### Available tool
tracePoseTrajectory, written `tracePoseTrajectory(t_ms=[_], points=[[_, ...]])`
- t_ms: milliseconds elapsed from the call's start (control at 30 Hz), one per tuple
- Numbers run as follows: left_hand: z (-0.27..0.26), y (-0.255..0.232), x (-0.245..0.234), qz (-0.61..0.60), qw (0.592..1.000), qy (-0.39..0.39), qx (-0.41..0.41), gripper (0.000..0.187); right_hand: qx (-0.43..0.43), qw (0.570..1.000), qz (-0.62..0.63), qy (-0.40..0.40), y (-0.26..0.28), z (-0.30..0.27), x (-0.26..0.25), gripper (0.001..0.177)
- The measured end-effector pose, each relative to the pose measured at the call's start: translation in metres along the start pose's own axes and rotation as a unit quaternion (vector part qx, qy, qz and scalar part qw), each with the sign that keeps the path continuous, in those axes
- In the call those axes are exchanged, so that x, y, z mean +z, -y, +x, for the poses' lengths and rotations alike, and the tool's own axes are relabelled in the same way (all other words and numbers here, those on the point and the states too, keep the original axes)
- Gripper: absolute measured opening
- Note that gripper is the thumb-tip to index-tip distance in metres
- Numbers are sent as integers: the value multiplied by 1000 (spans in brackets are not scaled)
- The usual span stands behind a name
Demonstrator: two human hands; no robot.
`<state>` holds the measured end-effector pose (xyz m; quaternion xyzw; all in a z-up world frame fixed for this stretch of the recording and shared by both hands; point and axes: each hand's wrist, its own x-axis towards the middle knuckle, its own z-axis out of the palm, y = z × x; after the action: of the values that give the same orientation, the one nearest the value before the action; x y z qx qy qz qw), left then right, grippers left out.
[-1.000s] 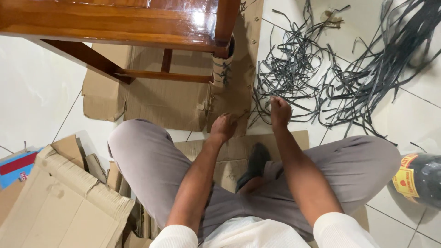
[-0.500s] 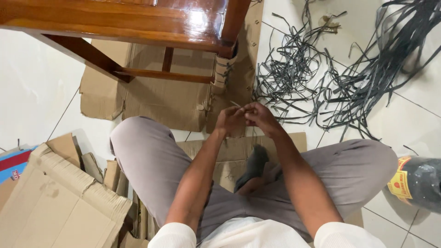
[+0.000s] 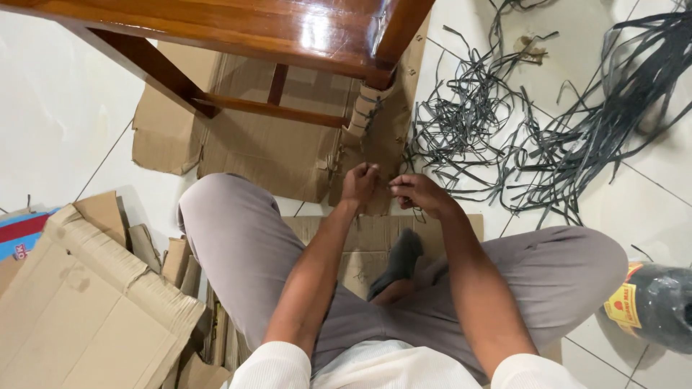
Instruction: The person wraps cardboard pieces around a wooden chair leg and secures them with plastic strips.
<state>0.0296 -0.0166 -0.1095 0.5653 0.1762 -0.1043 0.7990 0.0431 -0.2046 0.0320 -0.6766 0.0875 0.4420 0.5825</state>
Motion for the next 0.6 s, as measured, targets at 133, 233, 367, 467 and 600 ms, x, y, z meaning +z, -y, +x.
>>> tracePoseTrajectory(t_ms=[133, 233, 367, 467, 600], points=[[-33, -74, 7, 114, 989, -90, 20, 32, -53, 998, -39, 5, -13, 14, -14, 24], [-29, -72, -1, 99, 985, -140, 4, 38, -6, 999, -8, -40, -13, 18, -16, 23], [3, -28, -21, 83, 977, -178, 88, 41, 9, 987, -107, -120, 15, 2, 0, 29], [3, -29, -24, 69, 978, -181, 71, 41, -1, 986, -128, -110, 14, 10, 5, 33], [-14, -45, -14, 110, 979, -172, 7, 38, -34, 995, -69, -63, 11, 21, 15, 30]])
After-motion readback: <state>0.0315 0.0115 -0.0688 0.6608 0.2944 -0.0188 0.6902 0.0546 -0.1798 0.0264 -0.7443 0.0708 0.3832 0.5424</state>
